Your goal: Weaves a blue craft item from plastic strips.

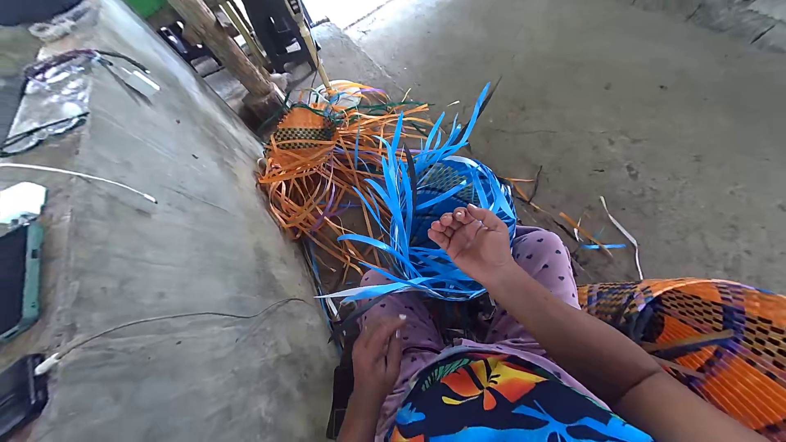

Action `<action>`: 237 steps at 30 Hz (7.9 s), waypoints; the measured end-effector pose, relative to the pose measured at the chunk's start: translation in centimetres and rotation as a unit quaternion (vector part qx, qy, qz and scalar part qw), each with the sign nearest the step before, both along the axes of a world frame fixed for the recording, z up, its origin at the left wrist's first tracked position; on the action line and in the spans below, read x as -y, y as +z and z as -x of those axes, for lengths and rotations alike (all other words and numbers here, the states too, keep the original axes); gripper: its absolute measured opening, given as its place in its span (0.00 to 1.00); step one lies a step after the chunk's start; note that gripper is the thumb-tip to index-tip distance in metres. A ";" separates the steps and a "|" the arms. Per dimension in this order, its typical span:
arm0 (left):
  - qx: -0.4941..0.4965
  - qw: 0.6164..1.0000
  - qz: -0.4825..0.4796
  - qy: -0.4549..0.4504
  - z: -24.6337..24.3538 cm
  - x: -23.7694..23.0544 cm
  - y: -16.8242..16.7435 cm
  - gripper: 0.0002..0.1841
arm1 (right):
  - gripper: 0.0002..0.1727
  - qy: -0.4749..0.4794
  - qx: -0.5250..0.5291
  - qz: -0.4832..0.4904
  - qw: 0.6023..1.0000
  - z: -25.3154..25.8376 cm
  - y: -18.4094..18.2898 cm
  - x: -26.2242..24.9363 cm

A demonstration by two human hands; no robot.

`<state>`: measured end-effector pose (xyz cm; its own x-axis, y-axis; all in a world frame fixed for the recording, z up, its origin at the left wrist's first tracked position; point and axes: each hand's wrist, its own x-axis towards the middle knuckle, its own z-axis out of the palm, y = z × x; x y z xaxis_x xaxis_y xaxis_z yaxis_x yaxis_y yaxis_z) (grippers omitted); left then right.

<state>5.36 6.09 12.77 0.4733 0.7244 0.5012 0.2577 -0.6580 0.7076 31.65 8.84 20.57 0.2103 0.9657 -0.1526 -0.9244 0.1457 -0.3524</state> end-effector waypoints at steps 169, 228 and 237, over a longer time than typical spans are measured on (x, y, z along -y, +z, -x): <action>0.158 0.978 0.117 -0.073 -5.8 -3.5 6.3 0.08 | 0.19 0.201 0.074 -0.064 0.975 3.2 -0.7 3.9; 0.280 0.907 0.307 -0.064 -5.2 -3.5 5.2 0.03 | 0.11 0.173 0.310 -0.101 0.929 3.3 -1.4 4.7; 0.290 0.907 0.294 -0.087 -5.2 -3.2 5.0 0.02 | 0.08 0.229 0.126 -0.109 0.959 3.5 -1.8 4.2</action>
